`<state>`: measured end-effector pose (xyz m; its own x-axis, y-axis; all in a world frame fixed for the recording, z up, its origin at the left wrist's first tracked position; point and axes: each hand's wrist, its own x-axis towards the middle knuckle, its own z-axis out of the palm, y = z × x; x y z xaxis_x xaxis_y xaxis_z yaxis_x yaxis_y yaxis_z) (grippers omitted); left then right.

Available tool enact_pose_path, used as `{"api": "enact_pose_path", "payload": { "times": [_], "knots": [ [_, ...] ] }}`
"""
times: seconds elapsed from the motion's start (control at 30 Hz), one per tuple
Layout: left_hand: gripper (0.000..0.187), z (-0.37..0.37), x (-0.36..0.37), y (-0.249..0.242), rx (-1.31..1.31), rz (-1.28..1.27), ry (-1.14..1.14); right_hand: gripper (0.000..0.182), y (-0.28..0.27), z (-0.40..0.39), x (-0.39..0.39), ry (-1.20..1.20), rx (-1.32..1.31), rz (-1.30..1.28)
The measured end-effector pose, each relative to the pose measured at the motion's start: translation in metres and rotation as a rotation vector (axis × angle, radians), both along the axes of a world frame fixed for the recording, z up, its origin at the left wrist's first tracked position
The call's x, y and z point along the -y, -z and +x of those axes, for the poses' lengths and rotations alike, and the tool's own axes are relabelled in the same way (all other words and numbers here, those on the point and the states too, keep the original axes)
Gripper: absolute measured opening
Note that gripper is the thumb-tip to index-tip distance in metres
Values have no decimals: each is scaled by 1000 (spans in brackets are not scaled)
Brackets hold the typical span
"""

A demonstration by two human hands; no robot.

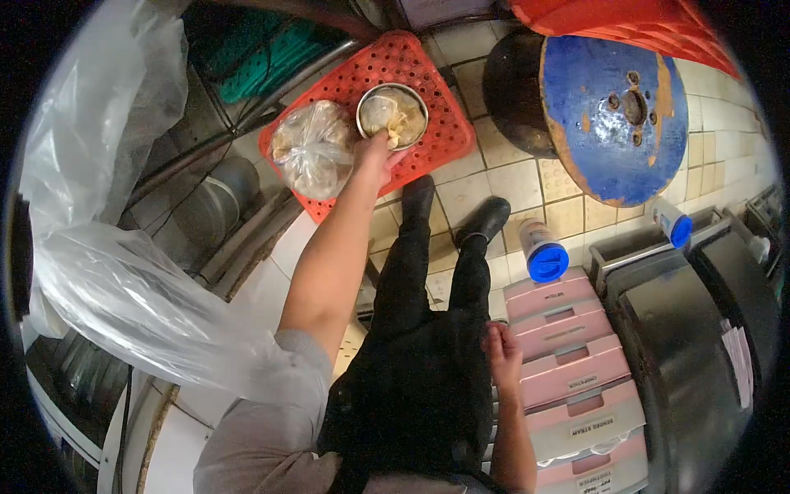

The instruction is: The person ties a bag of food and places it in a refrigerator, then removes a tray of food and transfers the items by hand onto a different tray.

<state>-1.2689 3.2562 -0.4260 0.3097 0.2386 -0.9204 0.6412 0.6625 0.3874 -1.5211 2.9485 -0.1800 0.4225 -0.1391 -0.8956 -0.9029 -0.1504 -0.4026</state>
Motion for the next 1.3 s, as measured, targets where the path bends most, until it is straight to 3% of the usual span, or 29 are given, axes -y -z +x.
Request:
{"api": "enact_pose_path", "payload": {
  "times": [0.07,0.23,0.37,0.4,0.47,0.5,0.53,0.6,0.73,0.83,0.9,0.93,1.03,1.1,1.23,1.3],
  "knots": [
    [43,0,-4,6,49,-27,10,27,3,10,-3,25,21,-9],
    [47,-8,-19,-2,119,17,-69,28,19,8,-6,-3,-2,12],
    [68,-41,-85,-6,123,1457,537,28,23,7,-10,-91,34,-15],
    [68,-39,-97,-22,123,1455,538,27,22,11,-11,-102,23,-12],
    [74,-27,-121,-61,-405,1141,987,27,24,16,-14,-102,18,13],
    [67,-36,-129,-43,-411,1326,1173,27,27,18,-16,-100,15,39],
    [67,-36,-136,-40,-415,1327,1172,27,29,19,-18,-102,14,42],
    [50,-15,-138,-68,-362,1025,1483,27,32,19,-19,-113,-8,39],
    [40,-55,-160,-24,-121,1138,1484,25,38,15,-22,-114,-22,25],
    [29,-74,-162,-42,99,1112,1500,26,34,20,-24,-98,-31,31],
    [27,-83,-159,-54,154,983,1269,27,34,19,-21,-85,-55,43],
    [27,-87,-156,-61,155,983,1268,27,33,21,-20,-85,-54,43],
    [20,-86,-139,-78,183,912,1327,27,29,25,-15,-111,-18,21],
    [21,-84,-126,-82,290,958,1490,26,29,24,-11,-177,-18,1],
    [20,-85,-97,-70,428,1075,1508,26,37,21,-11,-171,2,28],
    [22,-89,-88,-70,409,1127,1230,26,38,25,-13,-174,-73,14]
  ]
}}
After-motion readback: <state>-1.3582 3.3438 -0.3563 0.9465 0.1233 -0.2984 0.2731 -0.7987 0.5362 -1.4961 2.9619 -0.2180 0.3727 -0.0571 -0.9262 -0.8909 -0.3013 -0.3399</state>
